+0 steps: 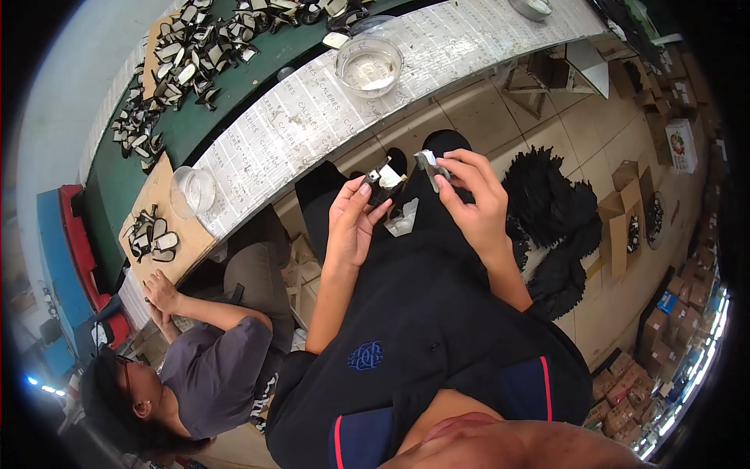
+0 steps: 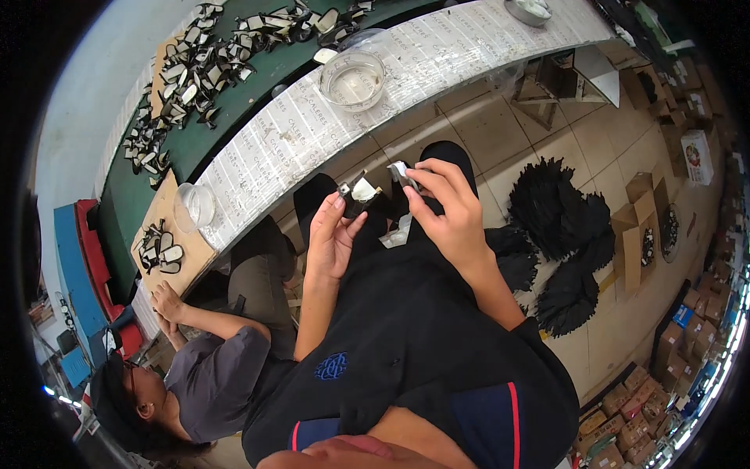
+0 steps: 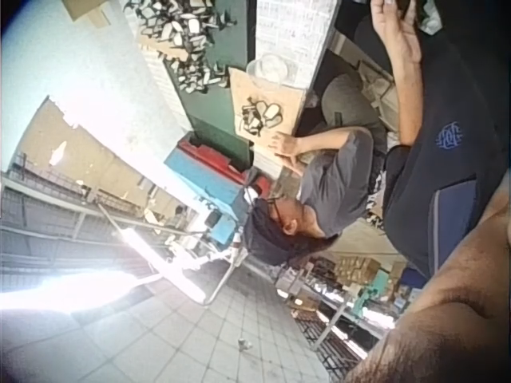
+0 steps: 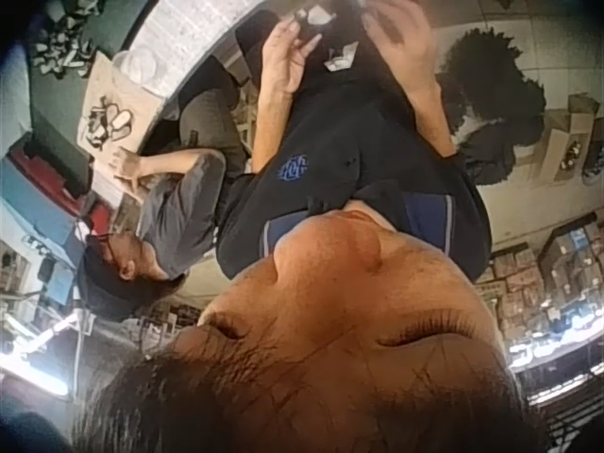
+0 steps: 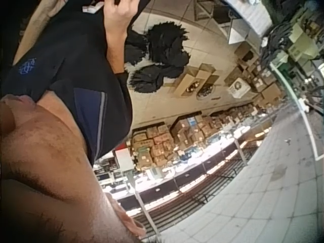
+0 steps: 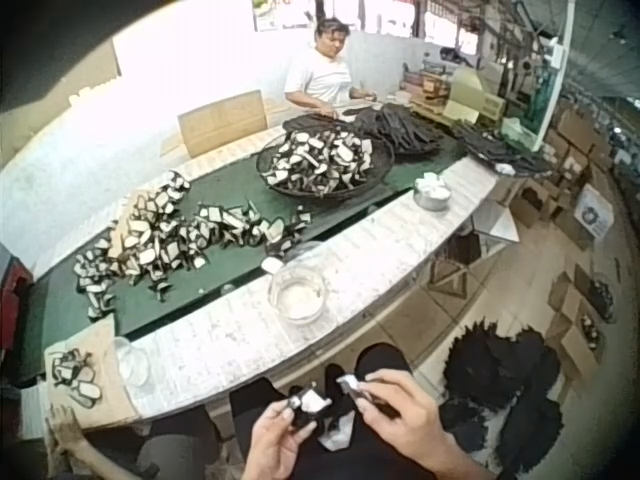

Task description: The recorder is assembling small shoe components by applying adhesive or small parts to the main component.

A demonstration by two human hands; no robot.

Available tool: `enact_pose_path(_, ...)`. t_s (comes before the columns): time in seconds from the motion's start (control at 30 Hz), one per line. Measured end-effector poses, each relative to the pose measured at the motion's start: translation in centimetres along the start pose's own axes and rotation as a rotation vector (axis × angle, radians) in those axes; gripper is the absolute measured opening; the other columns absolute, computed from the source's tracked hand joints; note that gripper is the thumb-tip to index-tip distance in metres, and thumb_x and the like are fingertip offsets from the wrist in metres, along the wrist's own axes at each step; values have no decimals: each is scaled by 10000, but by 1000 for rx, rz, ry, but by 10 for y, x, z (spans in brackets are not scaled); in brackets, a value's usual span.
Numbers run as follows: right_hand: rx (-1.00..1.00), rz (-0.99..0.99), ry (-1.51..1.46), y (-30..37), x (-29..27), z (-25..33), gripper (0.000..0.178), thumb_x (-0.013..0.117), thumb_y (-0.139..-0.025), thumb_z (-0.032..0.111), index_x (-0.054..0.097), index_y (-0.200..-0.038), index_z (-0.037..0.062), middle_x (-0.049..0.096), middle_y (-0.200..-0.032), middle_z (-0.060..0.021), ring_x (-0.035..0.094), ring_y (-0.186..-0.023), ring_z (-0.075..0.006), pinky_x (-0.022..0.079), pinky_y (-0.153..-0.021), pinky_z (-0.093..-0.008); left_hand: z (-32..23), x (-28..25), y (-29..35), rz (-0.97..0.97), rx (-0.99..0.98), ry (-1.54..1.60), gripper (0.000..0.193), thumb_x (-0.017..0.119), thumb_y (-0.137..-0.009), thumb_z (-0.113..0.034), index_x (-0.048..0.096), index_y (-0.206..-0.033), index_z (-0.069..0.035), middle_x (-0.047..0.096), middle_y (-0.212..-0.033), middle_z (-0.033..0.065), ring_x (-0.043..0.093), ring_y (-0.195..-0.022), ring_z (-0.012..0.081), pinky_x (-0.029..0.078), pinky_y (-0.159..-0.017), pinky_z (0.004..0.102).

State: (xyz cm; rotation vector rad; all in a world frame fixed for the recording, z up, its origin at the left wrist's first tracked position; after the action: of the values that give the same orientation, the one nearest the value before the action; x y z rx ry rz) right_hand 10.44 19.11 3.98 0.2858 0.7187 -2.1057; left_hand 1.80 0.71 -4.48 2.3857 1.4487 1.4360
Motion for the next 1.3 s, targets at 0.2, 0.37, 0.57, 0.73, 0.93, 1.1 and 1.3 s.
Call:
enact_pose_path(0.2,121,-34,-148,12,-1,-46,208,682,-865,-19,673,-1073,-17,612,-1104,-107,655,-872,-161,585,-702,-268,-14,-6,0,-21,79,-53,223,574,-984,-127,566,-1175,-14,647,-1115,83,648,-1008,164,576,-903,389)
enact_pose_path(0.37,303,17,-172,46,18,-113,176,677,-879,11,673,-1053,-17,613,-1063,-98,626,-807,-135,556,-672,-246,-138,16,18,-323,990,-442,254,595,-944,-45,539,-1184,15,614,-1103,132,643,-1009,243,557,-908,391)
enact_pose_path(0.57,400,-3,-217,91,53,-174,168,703,-863,60,691,-1019,-2,627,-894,-58,575,-674,-86,466,-600,-223,-278,144,111,-432,2677,-179,421,714,-884,-142,424,-1096,77,579,-1035,207,649,-892,334,626,-821,493)
enact_pose_path(0.73,405,-64,-213,88,45,-183,170,693,-876,66,684,-1024,-16,630,-866,-56,594,-680,-82,457,-603,-214,-339,199,39,-1005,2370,-834,363,698,-911,-184,563,-1074,111,621,-1079,220,633,-963,312,535,-903,424)
enact_pose_path(0.93,479,-155,-304,104,37,-206,179,712,-851,99,698,-1004,7,631,-823,-71,566,-635,-106,455,-583,-255,-279,234,-202,-81,1277,-1721,383,677,-897,-315,680,-1151,-27,685,-1121,208,647,-1079,338,475,-948,400)
enact_pose_path(1.1,391,-113,-360,89,48,-193,190,721,-840,96,697,-1004,3,635,-828,-79,570,-631,-113,458,-580,-261,-231,74,-327,27,846,-2049,317,682,-820,-233,692,-1064,-30,694,-990,221,667,-907,394,523,-829,467)
enact_pose_path(1.3,478,-167,-398,105,34,-202,173,709,-863,98,698,-1006,1,649,-847,-73,595,-634,-105,470,-580,-259,-141,43,-358,74,810,-1910,283,719,-818,-119,652,-1079,-32,646,-1029,233,607,-1023,422,494,-859,463)
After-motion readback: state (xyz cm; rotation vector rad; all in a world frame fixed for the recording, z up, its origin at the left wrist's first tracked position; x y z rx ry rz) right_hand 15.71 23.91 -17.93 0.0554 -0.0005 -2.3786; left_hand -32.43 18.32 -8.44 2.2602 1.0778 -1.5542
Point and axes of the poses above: each hand's wrist, its own y-axis away from the middle knuckle, its own x-axis out of the palm, z = x × y, the point moved 3 cm from there along -y, towards the middle knuckle
